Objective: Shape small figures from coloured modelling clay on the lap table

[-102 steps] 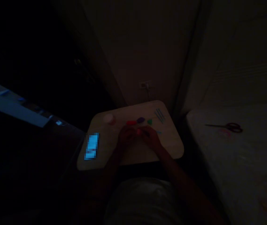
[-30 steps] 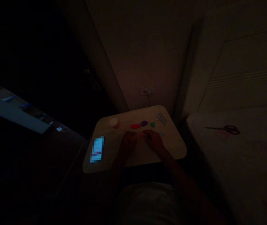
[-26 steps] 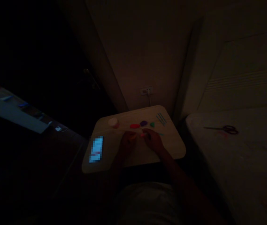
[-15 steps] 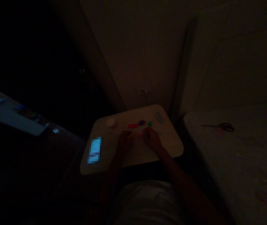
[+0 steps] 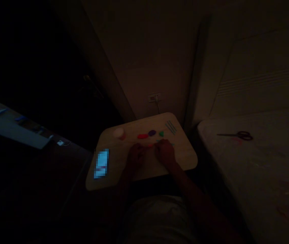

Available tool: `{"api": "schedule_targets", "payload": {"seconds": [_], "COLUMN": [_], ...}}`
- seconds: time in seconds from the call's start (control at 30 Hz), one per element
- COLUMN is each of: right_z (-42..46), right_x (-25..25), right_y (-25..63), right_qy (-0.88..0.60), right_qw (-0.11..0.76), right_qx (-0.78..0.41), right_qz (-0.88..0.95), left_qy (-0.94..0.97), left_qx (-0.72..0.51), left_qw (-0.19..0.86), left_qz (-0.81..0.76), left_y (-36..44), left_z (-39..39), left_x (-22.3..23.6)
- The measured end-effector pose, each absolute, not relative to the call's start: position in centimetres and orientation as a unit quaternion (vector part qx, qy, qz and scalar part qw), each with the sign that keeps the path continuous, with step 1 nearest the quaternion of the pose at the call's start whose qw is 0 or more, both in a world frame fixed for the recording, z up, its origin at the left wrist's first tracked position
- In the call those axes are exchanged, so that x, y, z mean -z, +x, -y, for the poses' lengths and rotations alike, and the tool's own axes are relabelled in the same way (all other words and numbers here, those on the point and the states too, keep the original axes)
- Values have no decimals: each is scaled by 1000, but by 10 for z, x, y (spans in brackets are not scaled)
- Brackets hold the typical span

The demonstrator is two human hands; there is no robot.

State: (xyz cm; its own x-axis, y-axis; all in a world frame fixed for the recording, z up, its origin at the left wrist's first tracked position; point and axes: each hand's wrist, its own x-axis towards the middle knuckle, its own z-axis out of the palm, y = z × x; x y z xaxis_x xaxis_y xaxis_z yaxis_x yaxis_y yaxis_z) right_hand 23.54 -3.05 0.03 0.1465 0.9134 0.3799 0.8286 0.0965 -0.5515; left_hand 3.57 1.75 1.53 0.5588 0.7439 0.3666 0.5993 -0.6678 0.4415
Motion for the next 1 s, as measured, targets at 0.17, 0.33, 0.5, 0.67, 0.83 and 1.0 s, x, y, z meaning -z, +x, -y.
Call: {"api": "schedule_targets", "payload": {"seconds": [0.17, 0.33, 0.5, 0.67, 0.83, 1.0], "right_z": [34, 33, 32, 31, 30, 31], "right_x": [-1, 1, -1, -2, -1, -2], "right_y": [231, 231, 232, 233, 235, 236], "right_qy": [-636, -631, -628, -626, -636, -612], "right_qw": [345, 335, 364, 418, 454, 431], "right_qx": [-72, -71, -86, -134, -198, -220], "right_qz": [686, 696, 682, 645, 592, 626], "left_qy": [858, 866, 864, 860, 847, 867], "left_qx": [-288, -285, -294, -301, -332, -323], "left_qw": [153, 173, 185, 158, 122, 118], "left_qz": [-397, -373, -364, -381, -398, -360], "left_y": [34, 32, 33, 33, 32, 34], "left_z": [-17, -19, -18, -20, -20, -17], "left_x": [-10, -10, -10, -13, -13, -12]}}
